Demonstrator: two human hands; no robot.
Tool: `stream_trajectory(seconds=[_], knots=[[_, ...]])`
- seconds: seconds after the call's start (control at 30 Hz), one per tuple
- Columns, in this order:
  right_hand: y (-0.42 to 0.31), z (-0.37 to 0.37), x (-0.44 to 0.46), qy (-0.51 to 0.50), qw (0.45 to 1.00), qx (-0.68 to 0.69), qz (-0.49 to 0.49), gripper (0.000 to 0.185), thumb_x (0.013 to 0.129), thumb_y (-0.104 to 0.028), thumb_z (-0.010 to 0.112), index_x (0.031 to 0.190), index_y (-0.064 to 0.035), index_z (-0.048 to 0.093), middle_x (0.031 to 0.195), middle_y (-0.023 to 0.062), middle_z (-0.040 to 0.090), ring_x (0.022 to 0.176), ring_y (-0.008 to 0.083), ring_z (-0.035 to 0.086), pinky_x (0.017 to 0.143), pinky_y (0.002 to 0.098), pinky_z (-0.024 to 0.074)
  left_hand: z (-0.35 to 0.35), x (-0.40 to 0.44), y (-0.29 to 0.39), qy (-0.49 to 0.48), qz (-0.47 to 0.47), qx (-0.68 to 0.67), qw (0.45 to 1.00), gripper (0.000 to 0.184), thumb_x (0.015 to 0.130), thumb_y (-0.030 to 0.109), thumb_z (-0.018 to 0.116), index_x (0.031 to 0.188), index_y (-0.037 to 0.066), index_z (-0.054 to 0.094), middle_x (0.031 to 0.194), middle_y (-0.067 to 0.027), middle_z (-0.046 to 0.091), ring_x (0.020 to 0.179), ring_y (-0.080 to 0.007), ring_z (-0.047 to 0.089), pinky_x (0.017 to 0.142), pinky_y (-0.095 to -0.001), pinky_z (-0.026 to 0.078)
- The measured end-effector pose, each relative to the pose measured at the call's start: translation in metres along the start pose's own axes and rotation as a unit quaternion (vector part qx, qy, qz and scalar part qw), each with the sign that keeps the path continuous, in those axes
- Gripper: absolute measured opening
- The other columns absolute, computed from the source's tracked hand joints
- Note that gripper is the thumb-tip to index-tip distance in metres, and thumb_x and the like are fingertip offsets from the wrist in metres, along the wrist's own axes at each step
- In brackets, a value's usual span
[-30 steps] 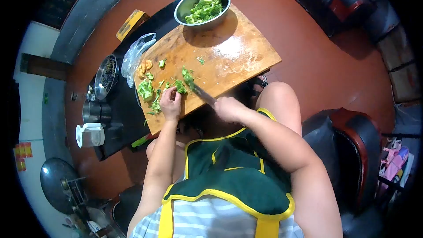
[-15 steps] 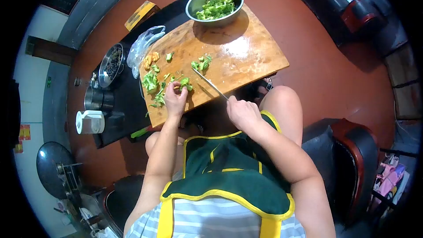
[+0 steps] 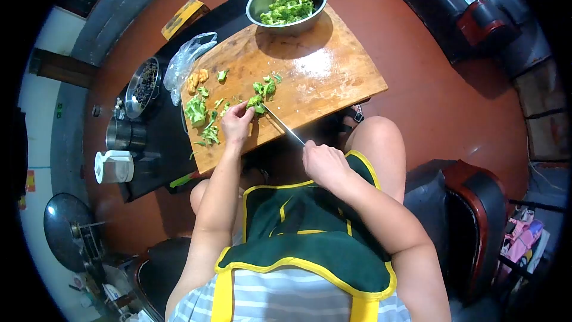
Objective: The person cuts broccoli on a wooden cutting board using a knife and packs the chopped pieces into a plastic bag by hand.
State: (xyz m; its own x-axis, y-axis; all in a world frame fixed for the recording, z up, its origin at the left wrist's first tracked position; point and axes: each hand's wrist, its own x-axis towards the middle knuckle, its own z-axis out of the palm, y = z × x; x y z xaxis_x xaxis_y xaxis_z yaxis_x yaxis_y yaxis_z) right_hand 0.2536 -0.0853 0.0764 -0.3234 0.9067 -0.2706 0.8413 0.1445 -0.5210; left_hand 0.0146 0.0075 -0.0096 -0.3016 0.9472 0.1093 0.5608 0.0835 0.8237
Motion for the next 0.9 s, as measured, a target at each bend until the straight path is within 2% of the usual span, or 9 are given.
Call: stream_trajectory(seconds=[0.13, 0.33, 0.47, 0.6, 0.7, 0.77, 0.8, 0.87, 0.9], knots=[[-0.005, 0.000, 0.007, -0.027, 1.000, 0.010, 0.012, 0.024, 0.091, -0.018, 0.040, 0.086, 0.0026, 0.052, 0.074, 0.0281, 0.062, 0.071, 0.0434, 0.062, 0.067, 0.0520, 0.0502, -0.003, 0.000, 0.003, -0.004, 0.014, 0.085, 0.996, 0.028, 0.077, 0.018, 0.072, 0.099, 0.002, 0.069, 0.085, -0.0078, 0.068, 0.077, -0.0134, 0.065, 0.070, -0.0258, 0.052], [-0.001, -0.016, 0.024, -0.111, 0.993, 0.010, 0.022, 0.028, 0.091, -0.020, 0.039, 0.093, 0.0020, 0.056, 0.086, 0.0270, 0.063, 0.083, 0.0431, 0.061, 0.075, 0.0519, 0.0485, -0.004, 0.001, -0.006, -0.021, 0.005, -0.007, 1.000, 0.026, 0.076, 0.017, 0.073, 0.099, 0.004, 0.070, 0.088, -0.0082, 0.070, 0.077, -0.0133, 0.066, 0.073, -0.0255, 0.051], [-0.004, -0.017, 0.029, -0.138, 0.990, 0.005, 0.031, 0.029, 0.090, -0.020, 0.040, 0.094, 0.0023, 0.057, 0.090, 0.0276, 0.063, 0.085, 0.0425, 0.061, 0.077, 0.0510, 0.0485, -0.010, 0.002, 0.002, -0.047, -0.024, 0.021, 0.998, 0.025, 0.076, 0.016, 0.072, 0.097, 0.003, 0.070, 0.088, -0.0094, 0.070, 0.077, -0.0142, 0.066, 0.073, -0.0261, 0.051], [-0.006, -0.011, 0.023, -0.112, 0.991, 0.015, 0.069, 0.029, 0.090, -0.020, 0.041, 0.092, 0.0020, 0.059, 0.092, 0.0276, 0.063, 0.087, 0.0423, 0.061, 0.077, 0.0505, 0.0485, -0.007, 0.000, 0.001, -0.024, -0.022, 0.001, 0.999, 0.023, 0.074, 0.013, 0.072, 0.095, 0.003, 0.070, 0.085, -0.0105, 0.069, 0.075, -0.0173, 0.066, 0.073, -0.0280, 0.051], [0.015, -0.007, 0.030, -0.126, 0.983, 0.133, 0.029, 0.033, 0.091, -0.022, 0.039, 0.090, 0.0038, 0.059, 0.084, 0.0289, 0.061, 0.078, 0.0422, 0.062, 0.072, 0.0507, 0.0491, -0.007, 0.000, -0.009, -0.007, -0.050, -0.040, 0.998, 0.023, 0.074, 0.012, 0.072, 0.095, 0.003, 0.070, 0.085, -0.0099, 0.070, 0.075, -0.0166, 0.066, 0.074, -0.0279, 0.051], [0.017, -0.010, 0.034, -0.175, 0.924, 0.303, 0.153, 0.036, 0.092, -0.024, 0.036, 0.088, 0.0053, 0.057, 0.076, 0.0293, 0.059, 0.070, 0.0431, 0.060, 0.070, 0.0522, 0.0484, -0.005, 0.000, -0.022, -0.007, -0.060, -0.068, 0.996, 0.024, 0.074, 0.012, 0.072, 0.096, 0.004, 0.070, 0.085, -0.0098, 0.069, 0.075, -0.0164, 0.066, 0.074, -0.0278, 0.051], [0.016, -0.013, 0.033, -0.137, 0.931, 0.305, 0.147, 0.037, 0.092, -0.023, 0.034, 0.085, 0.0051, 0.057, 0.075, 0.0298, 0.059, 0.068, 0.0437, 0.060, 0.067, 0.0527, 0.0485, -0.006, 0.001, -0.028, -0.014, -0.058, -0.079, 0.995, 0.024, 0.074, 0.013, 0.072, 0.096, 0.004, 0.070, 0.085, -0.0098, 0.069, 0.075, -0.0165, 0.066, 0.073, -0.0278, 0.051], [0.038, 0.015, 0.036, 0.019, 0.988, 0.150, -0.019, 0.034, 0.093, -0.023, 0.036, 0.085, 0.0031, 0.056, 0.076, 0.0296, 0.060, 0.065, 0.0441, 0.060, 0.063, 0.0526, 0.0492, -0.009, 0.002, -0.029, -0.014, -0.034, -0.060, 0.998, 0.024, 0.075, 0.015, 0.071, 0.097, 0.005, 0.070, 0.084, -0.0100, 0.069, 0.075, -0.0166, 0.065, 0.072, -0.0279, 0.051], [0.028, 0.008, 0.026, 0.028, 0.997, 0.075, -0.003, 0.031, 0.093, -0.023, 0.038, 0.086, 0.0017, 0.054, 0.075, 0.0289, 0.060, 0.065, 0.0434, 0.061, 0.062, 0.0524, 0.0495, -0.010, 0.001, -0.024, -0.009, -0.013, -0.030, 0.999, 0.024, 0.075, 0.016, 0.071, 0.097, 0.005, 0.070, 0.084, -0.0101, 0.068, 0.074, -0.0168, 0.065, 0.071, -0.0280, 0.051]])
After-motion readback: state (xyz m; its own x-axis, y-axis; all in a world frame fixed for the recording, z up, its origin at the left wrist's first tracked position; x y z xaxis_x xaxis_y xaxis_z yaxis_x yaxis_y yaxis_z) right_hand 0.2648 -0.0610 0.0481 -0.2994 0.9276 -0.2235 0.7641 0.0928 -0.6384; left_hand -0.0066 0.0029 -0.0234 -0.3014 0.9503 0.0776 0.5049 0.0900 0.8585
